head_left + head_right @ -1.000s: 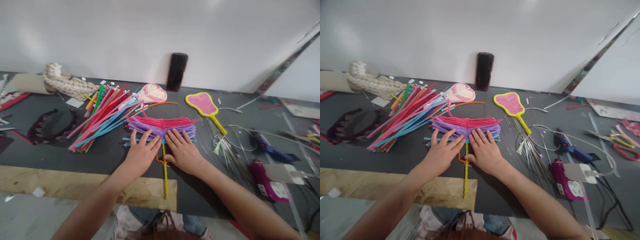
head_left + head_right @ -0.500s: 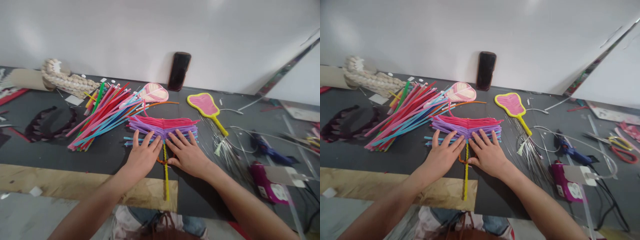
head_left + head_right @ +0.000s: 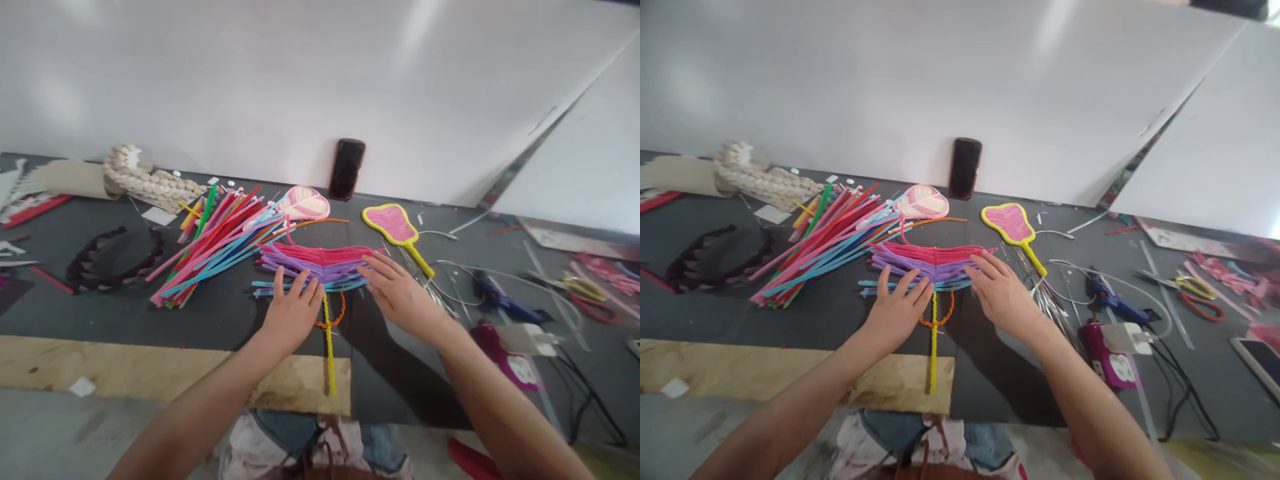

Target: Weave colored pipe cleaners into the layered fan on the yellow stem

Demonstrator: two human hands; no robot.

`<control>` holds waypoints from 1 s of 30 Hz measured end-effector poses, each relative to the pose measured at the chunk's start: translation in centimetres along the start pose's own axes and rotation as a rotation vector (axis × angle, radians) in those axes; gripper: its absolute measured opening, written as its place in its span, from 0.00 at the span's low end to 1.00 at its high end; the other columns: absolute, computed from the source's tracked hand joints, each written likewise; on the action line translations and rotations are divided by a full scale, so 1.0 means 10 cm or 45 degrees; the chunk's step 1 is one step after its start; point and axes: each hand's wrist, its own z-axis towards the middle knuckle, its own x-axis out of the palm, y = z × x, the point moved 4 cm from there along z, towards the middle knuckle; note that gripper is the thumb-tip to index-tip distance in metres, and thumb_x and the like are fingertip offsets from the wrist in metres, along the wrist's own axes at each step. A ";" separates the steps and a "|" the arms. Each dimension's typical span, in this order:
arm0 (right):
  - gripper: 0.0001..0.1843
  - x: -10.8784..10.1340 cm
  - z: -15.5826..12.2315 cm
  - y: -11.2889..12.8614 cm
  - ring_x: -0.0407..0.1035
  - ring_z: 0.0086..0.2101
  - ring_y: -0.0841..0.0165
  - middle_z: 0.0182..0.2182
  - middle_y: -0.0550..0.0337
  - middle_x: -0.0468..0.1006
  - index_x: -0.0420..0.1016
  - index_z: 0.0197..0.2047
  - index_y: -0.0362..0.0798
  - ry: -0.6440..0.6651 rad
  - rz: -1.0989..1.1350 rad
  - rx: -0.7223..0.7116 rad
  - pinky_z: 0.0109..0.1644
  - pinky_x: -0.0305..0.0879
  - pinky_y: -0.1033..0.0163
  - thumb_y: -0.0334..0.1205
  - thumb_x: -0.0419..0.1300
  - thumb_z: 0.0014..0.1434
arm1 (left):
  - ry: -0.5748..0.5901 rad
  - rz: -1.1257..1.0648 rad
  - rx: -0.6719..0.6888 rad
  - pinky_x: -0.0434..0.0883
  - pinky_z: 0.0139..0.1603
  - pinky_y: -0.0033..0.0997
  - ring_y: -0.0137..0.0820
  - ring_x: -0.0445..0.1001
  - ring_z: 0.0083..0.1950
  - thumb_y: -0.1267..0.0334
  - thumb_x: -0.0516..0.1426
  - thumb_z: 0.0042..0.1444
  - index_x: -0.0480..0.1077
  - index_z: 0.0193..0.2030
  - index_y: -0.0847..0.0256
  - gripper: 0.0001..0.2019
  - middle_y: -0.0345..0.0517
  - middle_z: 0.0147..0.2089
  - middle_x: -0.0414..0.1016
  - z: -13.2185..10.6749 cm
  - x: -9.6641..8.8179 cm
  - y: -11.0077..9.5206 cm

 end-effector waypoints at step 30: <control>0.10 0.36 0.33 0.23 0.65 0.40 0.66 0.35 0.60 0.79 0.77 0.34 0.49 0.033 -0.267 -0.078 0.47 0.49 0.57 0.39 0.56 0.65 | -0.008 -0.086 0.022 0.51 0.65 0.75 0.49 0.60 0.68 0.72 0.49 0.64 0.72 0.57 0.54 0.19 0.43 0.61 0.72 -0.01 0.04 -0.03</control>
